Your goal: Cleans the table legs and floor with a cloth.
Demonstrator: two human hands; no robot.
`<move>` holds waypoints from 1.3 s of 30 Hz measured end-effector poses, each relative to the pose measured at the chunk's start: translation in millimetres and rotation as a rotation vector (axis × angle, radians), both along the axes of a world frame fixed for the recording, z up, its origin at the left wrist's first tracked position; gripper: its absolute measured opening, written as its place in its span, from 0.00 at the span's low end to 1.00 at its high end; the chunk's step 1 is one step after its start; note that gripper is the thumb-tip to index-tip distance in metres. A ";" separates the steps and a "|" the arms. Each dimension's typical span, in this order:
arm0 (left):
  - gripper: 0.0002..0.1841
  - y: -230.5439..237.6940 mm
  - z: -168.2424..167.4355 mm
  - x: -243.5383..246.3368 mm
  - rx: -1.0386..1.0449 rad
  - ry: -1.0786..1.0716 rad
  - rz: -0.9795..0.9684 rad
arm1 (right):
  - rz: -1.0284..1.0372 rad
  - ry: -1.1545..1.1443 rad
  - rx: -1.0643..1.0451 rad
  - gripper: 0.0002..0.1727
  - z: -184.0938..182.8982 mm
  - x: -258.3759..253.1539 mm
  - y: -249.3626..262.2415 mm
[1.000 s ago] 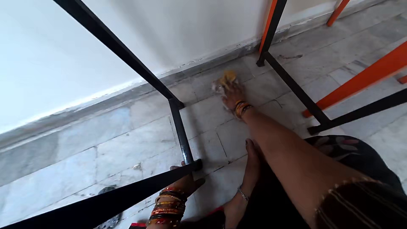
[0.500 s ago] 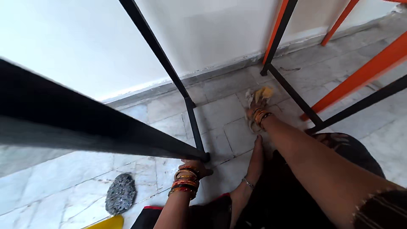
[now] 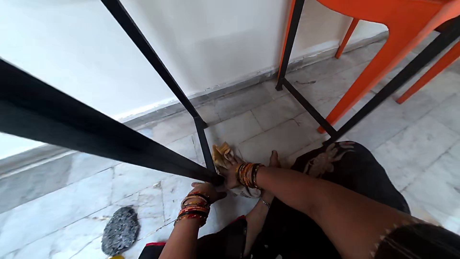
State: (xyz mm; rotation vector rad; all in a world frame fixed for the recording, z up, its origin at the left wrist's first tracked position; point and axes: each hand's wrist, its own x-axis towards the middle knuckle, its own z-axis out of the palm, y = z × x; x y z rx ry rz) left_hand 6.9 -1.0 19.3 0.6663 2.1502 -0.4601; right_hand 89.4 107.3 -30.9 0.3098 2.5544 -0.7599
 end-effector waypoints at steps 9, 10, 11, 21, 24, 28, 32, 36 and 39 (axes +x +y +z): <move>0.45 -7.0 -7.7 -12.7 0.108 -0.067 -0.067 | -0.266 0.090 0.122 0.44 -10.9 -37.2 104.8; 0.44 -7.5 -8.7 -12.9 0.102 -0.069 -0.077 | -0.325 0.100 0.143 0.44 -14.5 -39.0 122.5; 0.44 -7.7 -9.1 -13.4 0.098 -0.073 -0.083 | -0.385 0.109 0.169 0.44 -18.1 -39.5 141.2; 0.43 -5.6 -5.0 -15.9 0.145 -0.128 -0.112 | -0.939 -0.030 0.282 0.50 1.4 31.9 278.9; 0.43 -4.5 -3.1 -15.7 0.138 -0.137 -0.108 | -1.097 -0.058 0.315 0.55 5.6 59.0 276.5; 0.47 -3.4 -2.5 -15.1 0.122 -0.120 -0.072 | -1.120 -0.222 0.351 0.52 31.5 86.0 241.6; 0.50 0.5 0.6 -12.8 0.052 -0.092 -0.052 | -0.537 -0.487 0.460 0.21 47.8 90.6 205.0; 0.48 3.0 2.0 -13.6 -0.005 -0.094 -0.042 | -0.397 -0.464 0.458 0.18 55.8 73.3 157.9; 0.49 2.3 3.6 -11.6 0.005 -0.071 -0.035 | -0.495 -0.398 0.345 0.23 73.6 57.5 110.2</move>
